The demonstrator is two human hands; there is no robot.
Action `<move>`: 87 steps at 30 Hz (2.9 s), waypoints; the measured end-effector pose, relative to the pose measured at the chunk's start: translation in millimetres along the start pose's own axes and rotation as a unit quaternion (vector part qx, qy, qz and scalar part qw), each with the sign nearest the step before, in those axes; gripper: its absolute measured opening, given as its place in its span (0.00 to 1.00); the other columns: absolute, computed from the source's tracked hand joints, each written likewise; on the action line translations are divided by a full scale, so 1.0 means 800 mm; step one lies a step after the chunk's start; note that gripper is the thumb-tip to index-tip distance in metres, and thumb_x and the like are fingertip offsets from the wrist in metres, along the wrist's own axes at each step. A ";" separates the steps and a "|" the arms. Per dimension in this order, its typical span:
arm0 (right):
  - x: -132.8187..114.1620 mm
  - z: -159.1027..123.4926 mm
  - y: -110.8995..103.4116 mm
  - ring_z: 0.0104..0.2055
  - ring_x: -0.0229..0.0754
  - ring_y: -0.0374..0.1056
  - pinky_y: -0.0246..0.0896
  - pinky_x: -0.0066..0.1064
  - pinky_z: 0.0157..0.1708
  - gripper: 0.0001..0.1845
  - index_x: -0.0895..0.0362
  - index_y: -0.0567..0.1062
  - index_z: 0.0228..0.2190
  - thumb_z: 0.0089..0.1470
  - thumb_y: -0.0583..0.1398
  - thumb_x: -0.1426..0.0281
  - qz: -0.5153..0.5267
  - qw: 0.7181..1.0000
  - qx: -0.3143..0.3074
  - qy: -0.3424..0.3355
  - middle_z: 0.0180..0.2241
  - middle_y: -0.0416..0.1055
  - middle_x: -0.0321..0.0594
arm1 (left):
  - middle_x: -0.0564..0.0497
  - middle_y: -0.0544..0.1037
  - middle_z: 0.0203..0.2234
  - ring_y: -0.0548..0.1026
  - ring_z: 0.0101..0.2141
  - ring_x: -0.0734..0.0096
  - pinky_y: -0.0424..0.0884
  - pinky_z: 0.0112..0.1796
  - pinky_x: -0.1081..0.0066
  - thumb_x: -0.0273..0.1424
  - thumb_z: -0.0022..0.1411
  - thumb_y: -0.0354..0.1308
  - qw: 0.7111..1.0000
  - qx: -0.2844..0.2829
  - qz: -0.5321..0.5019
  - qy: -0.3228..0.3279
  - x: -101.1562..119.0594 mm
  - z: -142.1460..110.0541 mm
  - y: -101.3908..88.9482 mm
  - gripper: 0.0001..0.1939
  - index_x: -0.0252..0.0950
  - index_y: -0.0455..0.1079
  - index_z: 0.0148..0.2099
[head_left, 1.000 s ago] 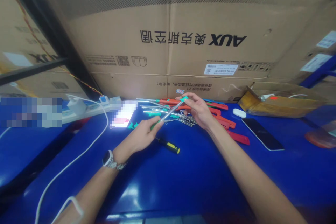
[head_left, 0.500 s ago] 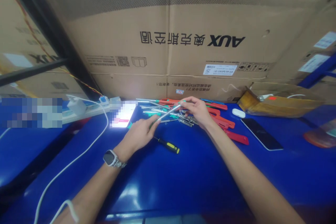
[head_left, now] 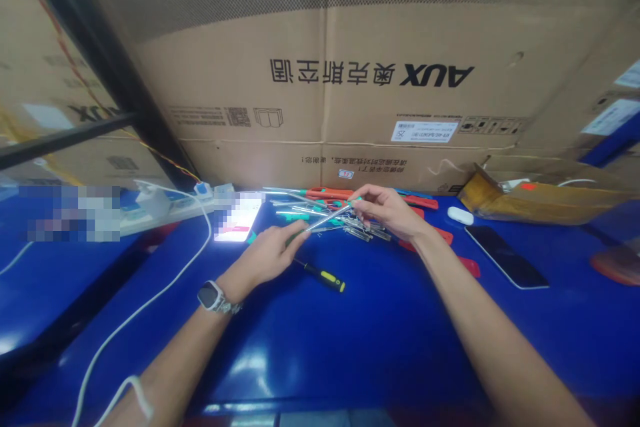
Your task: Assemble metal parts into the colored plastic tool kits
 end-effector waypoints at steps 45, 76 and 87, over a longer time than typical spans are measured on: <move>0.036 0.003 0.105 0.25 0.35 0.59 0.57 0.29 0.27 0.15 0.54 0.82 0.33 0.48 0.68 0.57 0.124 0.992 0.005 -0.002 0.22 0.68 0.32 | 0.49 0.79 0.30 0.71 0.25 0.69 0.62 0.28 0.72 0.39 0.68 0.51 0.993 0.039 -0.110 -0.012 0.000 0.002 -0.001 0.17 0.35 0.70 0.52; 0.044 0.011 0.105 0.28 0.35 0.67 0.64 0.29 0.31 0.18 0.56 0.75 0.28 0.44 0.70 0.57 0.066 0.997 0.039 -0.018 0.27 0.74 0.34 | 0.54 0.76 0.27 0.72 0.24 0.70 0.61 0.25 0.73 0.28 0.58 0.56 0.989 0.060 -0.132 -0.015 0.011 0.013 -0.003 0.14 0.37 0.65 0.48; 0.034 0.005 0.053 0.23 0.34 0.59 0.58 0.28 0.24 0.22 0.57 0.73 0.31 0.45 0.68 0.52 0.071 0.982 0.176 -0.020 0.23 0.68 0.32 | 0.49 0.82 0.36 0.77 0.33 0.67 0.70 0.36 0.70 0.39 0.64 0.60 0.967 0.192 -0.146 0.076 0.012 -0.001 -0.055 0.12 0.38 0.80 0.44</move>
Point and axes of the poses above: each hand's wrist, its own z-axis towards the middle knuckle, its own y-axis out of the palm, x = y × z, the point moved 10 cm from there along z, towards the middle knuckle
